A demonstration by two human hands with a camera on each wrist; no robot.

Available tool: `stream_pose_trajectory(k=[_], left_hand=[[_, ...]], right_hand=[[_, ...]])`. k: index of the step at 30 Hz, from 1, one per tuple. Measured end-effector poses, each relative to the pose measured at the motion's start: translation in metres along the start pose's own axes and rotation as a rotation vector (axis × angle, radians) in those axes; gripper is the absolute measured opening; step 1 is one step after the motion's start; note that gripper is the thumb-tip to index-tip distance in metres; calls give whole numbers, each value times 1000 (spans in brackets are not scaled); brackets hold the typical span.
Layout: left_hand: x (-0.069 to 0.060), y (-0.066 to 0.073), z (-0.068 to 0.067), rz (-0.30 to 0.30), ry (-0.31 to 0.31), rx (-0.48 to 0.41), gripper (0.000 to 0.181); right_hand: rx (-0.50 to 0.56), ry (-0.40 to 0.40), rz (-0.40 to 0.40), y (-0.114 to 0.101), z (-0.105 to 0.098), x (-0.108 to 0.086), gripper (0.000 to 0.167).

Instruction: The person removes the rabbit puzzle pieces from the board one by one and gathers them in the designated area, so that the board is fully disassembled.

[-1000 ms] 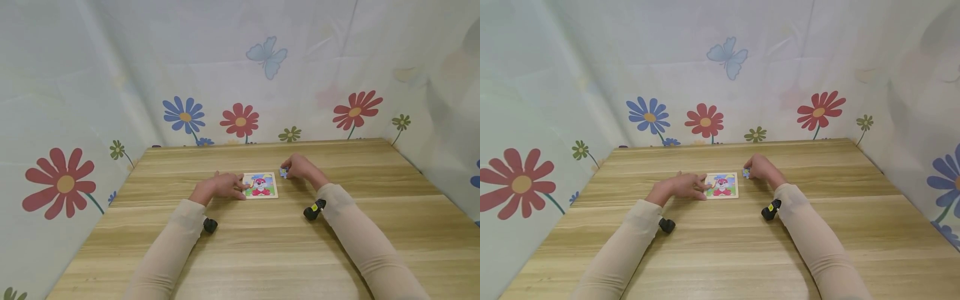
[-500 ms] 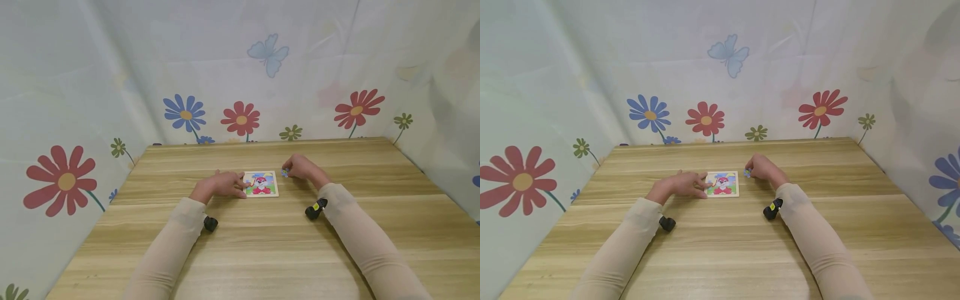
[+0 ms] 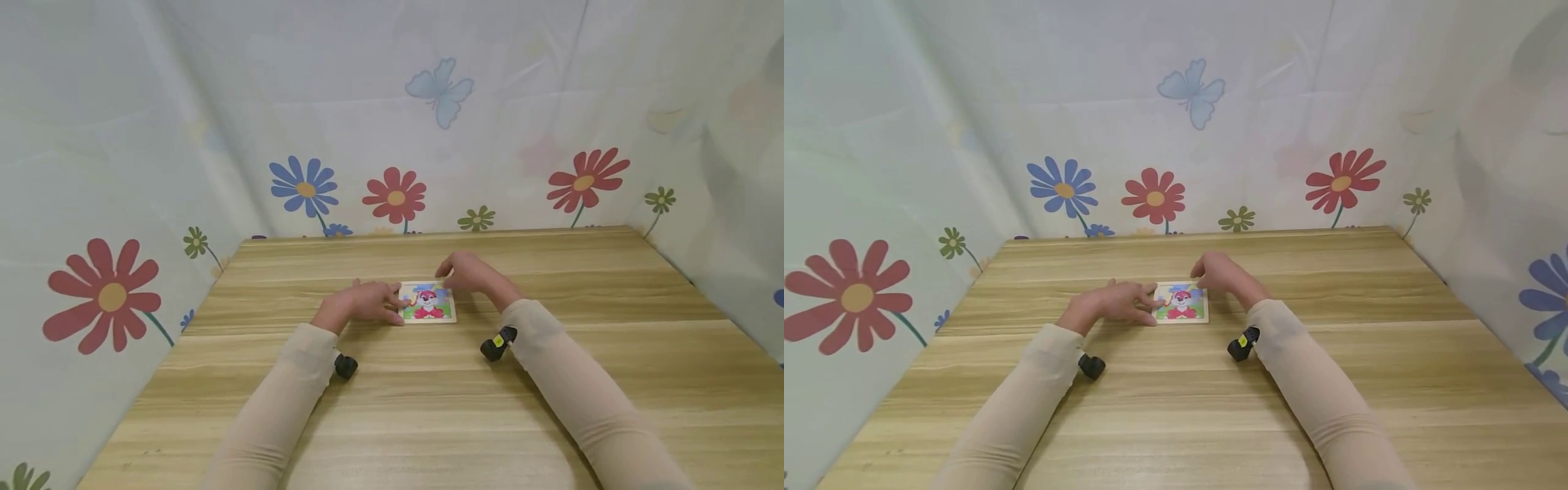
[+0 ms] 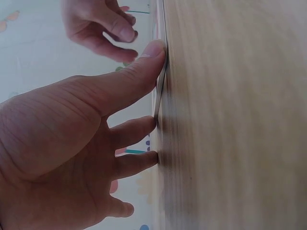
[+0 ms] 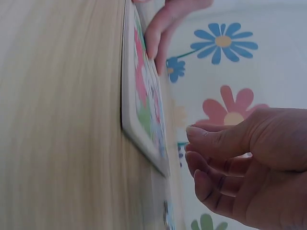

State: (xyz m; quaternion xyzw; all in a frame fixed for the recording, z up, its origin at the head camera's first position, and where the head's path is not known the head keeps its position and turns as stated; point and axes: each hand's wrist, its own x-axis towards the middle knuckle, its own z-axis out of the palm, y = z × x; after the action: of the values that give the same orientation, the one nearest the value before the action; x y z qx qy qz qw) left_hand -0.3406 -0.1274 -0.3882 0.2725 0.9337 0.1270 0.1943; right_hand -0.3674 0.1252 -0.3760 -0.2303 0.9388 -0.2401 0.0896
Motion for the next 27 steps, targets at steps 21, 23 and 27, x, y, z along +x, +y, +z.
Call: stream_pose_trajectory(k=[21, 23, 27], left_hand=[[1, -1, -1, 27, -15, 40, 53], [1, -2, -1, 28, -15, 41, 53], [3, -2, -1, 23, -20, 40, 54]], right_hand=[[-7, -78, 9, -32, 30, 29, 17], [-11, -71, 3, -32, 30, 29, 17], [-11, -57, 5, -31, 30, 29, 16]])
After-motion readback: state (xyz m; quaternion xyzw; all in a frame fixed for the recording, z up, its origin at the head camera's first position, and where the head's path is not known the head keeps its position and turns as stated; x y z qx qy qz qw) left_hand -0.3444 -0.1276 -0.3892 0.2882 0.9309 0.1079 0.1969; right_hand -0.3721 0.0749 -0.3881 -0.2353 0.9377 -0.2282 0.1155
